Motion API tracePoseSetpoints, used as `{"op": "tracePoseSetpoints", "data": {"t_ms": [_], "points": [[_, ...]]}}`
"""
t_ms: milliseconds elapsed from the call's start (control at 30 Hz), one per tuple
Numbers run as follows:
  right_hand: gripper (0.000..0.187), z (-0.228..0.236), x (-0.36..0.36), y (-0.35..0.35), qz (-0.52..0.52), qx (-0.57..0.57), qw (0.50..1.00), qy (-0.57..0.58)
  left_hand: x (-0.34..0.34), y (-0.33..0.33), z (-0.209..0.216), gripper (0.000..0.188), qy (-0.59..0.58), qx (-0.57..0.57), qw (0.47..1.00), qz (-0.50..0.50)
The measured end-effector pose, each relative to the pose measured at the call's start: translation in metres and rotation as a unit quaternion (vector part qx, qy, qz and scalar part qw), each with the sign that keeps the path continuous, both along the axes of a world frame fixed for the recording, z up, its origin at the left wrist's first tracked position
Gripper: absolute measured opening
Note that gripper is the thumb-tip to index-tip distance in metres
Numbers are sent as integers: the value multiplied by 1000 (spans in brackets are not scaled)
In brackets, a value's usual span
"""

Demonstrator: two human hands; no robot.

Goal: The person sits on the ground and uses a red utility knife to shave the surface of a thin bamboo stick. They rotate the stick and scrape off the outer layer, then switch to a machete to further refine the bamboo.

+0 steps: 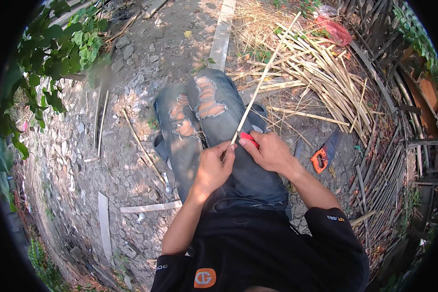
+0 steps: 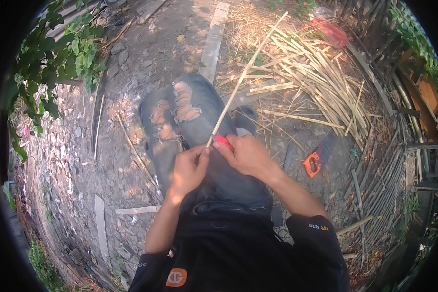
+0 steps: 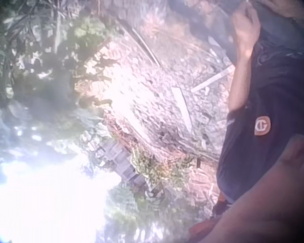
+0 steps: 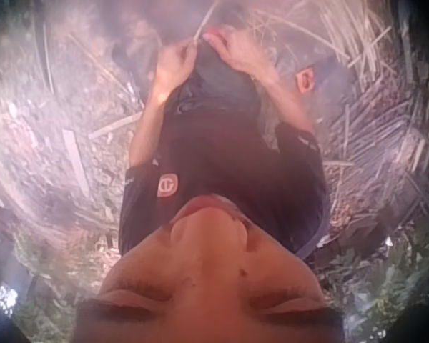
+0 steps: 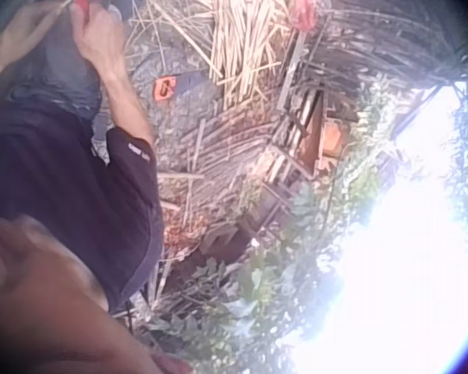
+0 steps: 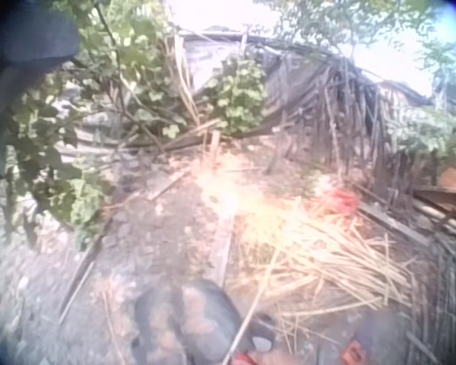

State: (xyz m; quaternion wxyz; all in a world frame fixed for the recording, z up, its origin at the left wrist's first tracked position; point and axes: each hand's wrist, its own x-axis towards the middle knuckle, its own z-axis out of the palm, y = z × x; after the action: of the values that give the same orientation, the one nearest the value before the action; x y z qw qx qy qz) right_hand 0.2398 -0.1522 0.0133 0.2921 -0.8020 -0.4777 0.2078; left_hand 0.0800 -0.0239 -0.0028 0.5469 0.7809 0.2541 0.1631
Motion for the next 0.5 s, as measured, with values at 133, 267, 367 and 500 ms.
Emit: {"op": "tracePoseSetpoints", "data": {"t_ms": [133,267,367,500], "points": [[50,-6,-3,4,1,-10,1000,-16,1,0,6,22,6,27,1000,3],[50,-9,-11,7,-5,-20,999,-38,-11,-3,4,17,6,24,1000,15],[49,-12,-21,9,-5,-3,998,-63,-28,0,3,11,-18,66,998,4],[49,-19,-28,8,-2,37,996,-83,-40,5,23,8,8,116,992,-43]]}}
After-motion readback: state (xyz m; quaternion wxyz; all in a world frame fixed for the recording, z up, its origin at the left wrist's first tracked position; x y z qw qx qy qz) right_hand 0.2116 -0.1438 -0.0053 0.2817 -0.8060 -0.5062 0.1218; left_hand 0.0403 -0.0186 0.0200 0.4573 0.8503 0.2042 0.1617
